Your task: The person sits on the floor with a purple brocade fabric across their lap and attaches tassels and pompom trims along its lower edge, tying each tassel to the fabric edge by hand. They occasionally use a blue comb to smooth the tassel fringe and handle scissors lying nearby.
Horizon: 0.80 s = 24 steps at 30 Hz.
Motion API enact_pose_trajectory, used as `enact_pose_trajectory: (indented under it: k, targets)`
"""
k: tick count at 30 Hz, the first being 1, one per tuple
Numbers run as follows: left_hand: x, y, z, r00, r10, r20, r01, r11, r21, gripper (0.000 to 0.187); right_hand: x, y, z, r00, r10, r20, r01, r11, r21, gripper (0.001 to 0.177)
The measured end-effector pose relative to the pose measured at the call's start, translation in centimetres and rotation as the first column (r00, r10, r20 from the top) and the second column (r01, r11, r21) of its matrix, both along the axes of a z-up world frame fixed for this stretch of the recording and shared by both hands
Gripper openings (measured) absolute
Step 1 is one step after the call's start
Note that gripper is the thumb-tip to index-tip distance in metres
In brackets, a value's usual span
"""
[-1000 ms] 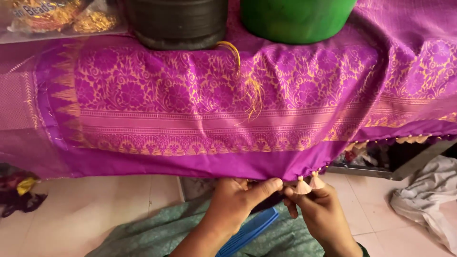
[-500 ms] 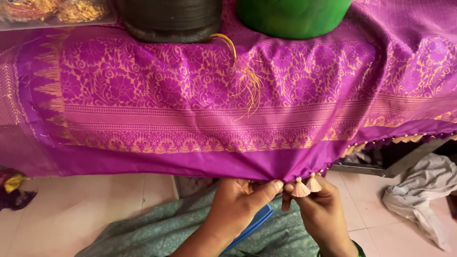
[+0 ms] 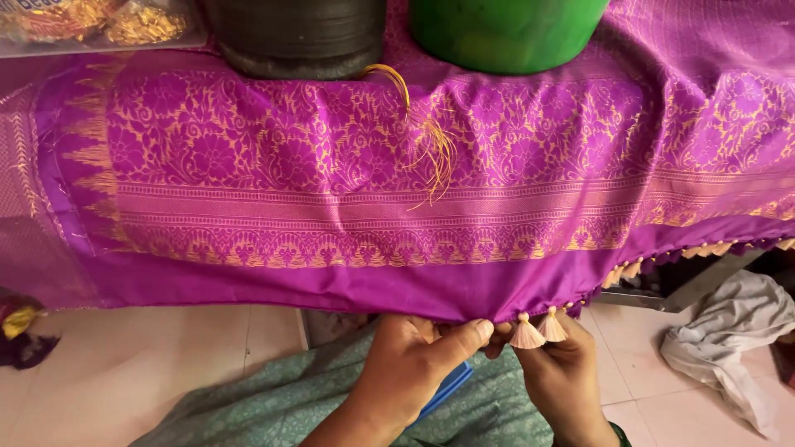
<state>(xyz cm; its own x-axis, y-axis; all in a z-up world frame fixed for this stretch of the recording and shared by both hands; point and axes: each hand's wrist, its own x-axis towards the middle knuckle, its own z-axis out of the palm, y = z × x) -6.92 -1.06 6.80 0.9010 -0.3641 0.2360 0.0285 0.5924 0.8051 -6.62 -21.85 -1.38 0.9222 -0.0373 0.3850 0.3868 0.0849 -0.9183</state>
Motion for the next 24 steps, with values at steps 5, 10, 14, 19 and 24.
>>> enact_pose_trajectory:
  k: [5, 10, 14, 19, 24]
  targets:
    - [-0.2, -0.2, -0.4, 1.0, 0.015, -0.005, -0.015, 1.0, 0.009, 0.014, -0.1, 0.2, 0.0, 1.0, 0.001, -0.015, -0.001, 1.0, 0.026, 0.011]
    - [-0.5, 0.0, 0.4, 1.0, 0.011, 0.004, -0.011, 1.0, 0.008, 0.015, -0.1, 0.1, 0.0, 1.0, -0.001, 0.005, 0.001, 0.999, 0.034, 0.011]
    - [-0.3, -0.3, 0.1, 1.0, 0.022, -0.013, -0.022, 1.0, 0.015, 0.014, -0.2, 0.4, 0.4, 0.999, 0.008, 0.034, -0.01, 0.999, 0.051, 0.012]
    - [-0.2, -0.8, -0.6, 0.996, 0.066, 0.054, -0.073, 0.988, 0.138, 0.012, -0.4, 1.2, 0.7, 0.997, 0.02, 0.079, -0.026, 0.997, 0.067, 0.013]
    - [0.0, -0.9, -0.7, 0.995, 0.1, 0.014, -0.101, 0.988, 0.117, 0.014, -0.5, 3.4, 1.9, 0.99, 0.141, -0.024, -0.129, 0.956, 0.265, 0.01]
